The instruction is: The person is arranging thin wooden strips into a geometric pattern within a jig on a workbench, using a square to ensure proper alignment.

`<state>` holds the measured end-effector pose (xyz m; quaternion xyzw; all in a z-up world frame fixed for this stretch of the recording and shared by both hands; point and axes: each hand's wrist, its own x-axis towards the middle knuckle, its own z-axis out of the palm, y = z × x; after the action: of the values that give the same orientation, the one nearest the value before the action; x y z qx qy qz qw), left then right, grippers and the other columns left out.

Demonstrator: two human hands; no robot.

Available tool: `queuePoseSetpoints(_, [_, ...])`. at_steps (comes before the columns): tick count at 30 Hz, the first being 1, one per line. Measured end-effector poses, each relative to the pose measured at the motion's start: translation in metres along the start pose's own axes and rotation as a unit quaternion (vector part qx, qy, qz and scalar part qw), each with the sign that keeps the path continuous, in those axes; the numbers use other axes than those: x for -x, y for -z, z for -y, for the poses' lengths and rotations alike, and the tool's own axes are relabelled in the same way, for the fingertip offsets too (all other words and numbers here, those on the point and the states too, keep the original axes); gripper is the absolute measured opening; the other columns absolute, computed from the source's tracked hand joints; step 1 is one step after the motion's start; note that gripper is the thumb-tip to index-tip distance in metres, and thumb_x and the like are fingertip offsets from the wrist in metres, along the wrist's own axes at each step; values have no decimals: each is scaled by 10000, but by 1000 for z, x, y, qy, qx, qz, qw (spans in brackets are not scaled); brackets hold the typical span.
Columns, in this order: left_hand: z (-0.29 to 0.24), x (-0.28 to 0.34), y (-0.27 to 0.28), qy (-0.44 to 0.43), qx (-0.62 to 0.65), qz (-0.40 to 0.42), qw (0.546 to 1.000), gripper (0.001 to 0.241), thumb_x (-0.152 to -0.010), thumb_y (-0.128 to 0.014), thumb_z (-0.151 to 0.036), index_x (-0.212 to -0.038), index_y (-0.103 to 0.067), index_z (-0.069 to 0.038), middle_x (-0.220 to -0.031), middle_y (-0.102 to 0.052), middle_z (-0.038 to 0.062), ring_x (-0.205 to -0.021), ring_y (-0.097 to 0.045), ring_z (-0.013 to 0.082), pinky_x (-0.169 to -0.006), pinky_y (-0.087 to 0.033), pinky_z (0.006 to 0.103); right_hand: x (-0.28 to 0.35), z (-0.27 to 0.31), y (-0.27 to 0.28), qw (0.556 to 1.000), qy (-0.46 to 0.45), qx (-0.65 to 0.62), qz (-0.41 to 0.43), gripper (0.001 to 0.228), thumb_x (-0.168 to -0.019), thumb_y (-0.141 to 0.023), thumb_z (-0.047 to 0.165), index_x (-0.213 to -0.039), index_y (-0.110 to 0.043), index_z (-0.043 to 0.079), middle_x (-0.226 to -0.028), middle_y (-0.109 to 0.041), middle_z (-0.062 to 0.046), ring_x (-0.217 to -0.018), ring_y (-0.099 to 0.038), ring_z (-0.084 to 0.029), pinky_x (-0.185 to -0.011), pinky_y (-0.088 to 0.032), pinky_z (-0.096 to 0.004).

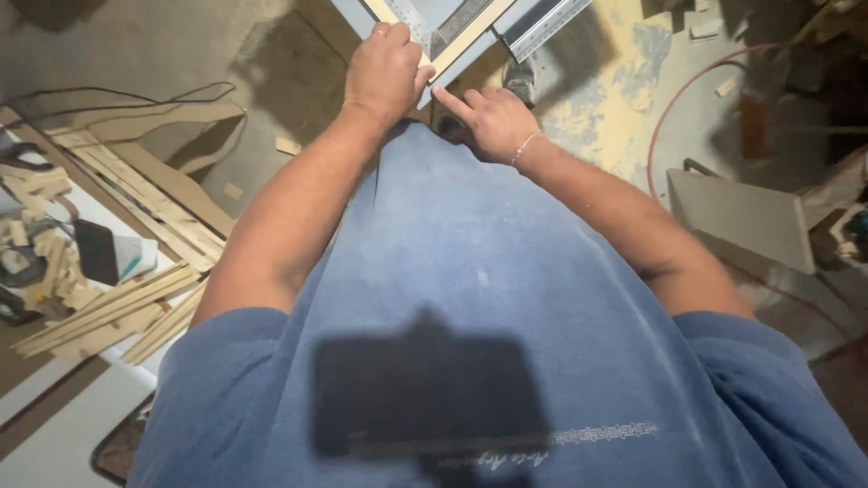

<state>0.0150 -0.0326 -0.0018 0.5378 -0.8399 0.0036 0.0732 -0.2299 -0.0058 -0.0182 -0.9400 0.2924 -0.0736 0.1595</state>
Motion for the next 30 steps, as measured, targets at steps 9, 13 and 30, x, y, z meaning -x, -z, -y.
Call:
queuePoseSetpoints(9, [1,-4,6,-10,-16,37,999,357,-858,-881,-425,-822,-760,-90,-894,-600,67,-911,-569,299,-679,-559,396,7,-2,-22,1000,-22,11,-8,755,-917,-660,195,-1620,-389,246,-784,-588,-68,-628,-585,-289,-494,-443,-434])
queuePoseSetpoints(13, [2,-6,4,-14,-24,26,999,357,-841,-887,-435,-795,-758,-104,-864,-601,47,-910,-574,286,-715,-554,356,5,0,-14,999,-31,-7,-18,729,-938,-700,278,-1605,-409,241,-770,-567,-65,-614,-579,-293,-476,-445,-444])
queuePoseSetpoints(30, [-2,-1,7,36,35,49,998,369,-850,-884,-388,-849,-749,-45,-899,-615,74,-926,-570,310,-704,-554,404,-16,4,36,993,-114,-20,31,715,-870,-720,359,-1514,-445,213,-771,-613,-84,-584,-598,-322,-450,-437,-473])
